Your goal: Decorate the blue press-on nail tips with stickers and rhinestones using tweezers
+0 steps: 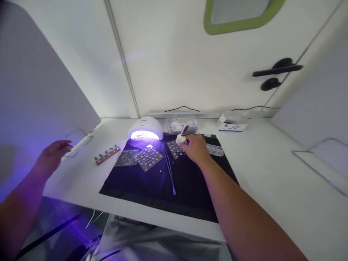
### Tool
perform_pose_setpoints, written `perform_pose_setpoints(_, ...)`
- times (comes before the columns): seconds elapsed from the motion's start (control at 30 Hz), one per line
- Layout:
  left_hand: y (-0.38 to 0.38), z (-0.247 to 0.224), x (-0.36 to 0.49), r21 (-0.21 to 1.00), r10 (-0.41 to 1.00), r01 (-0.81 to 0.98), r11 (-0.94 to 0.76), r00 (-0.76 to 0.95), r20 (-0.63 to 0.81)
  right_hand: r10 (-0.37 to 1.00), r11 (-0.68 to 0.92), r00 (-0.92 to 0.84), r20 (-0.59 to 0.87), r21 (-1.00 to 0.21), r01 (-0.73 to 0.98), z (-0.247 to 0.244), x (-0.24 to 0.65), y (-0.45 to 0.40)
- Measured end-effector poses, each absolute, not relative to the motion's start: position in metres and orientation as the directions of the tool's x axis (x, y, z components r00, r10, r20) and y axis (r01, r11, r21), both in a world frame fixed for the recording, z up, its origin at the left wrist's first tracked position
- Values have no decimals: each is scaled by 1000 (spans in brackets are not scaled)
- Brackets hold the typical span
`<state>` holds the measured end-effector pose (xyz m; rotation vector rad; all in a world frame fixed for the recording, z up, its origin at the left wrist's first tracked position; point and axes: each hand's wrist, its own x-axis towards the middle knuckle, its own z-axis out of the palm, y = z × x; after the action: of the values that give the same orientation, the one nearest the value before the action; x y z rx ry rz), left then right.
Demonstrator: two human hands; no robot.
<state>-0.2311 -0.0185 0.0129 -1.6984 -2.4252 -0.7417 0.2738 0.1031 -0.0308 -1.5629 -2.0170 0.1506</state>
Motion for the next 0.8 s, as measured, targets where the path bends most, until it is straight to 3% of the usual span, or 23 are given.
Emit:
perform_pose_setpoints(0.1,-34,-14,-228,385,924,890,245,-335,185,922,288,-121,368,-443,849,-28,271,100)
perform_pose_setpoints(0.2,-31,-31,-210,393,959,900,191,-256,121,928,260,-84,364,-467,845,-20,270,98)
perform_pose_setpoints(0.5,-8,-40,-186,407,985,907,109,-154,79,950,51,97,296,-456,889,14,325,99)
perform_pose_setpoints(0.8,-27,-29,-181,472,966,875,103,-200,161,924,-225,335,182,-449,865,-8,421,94)
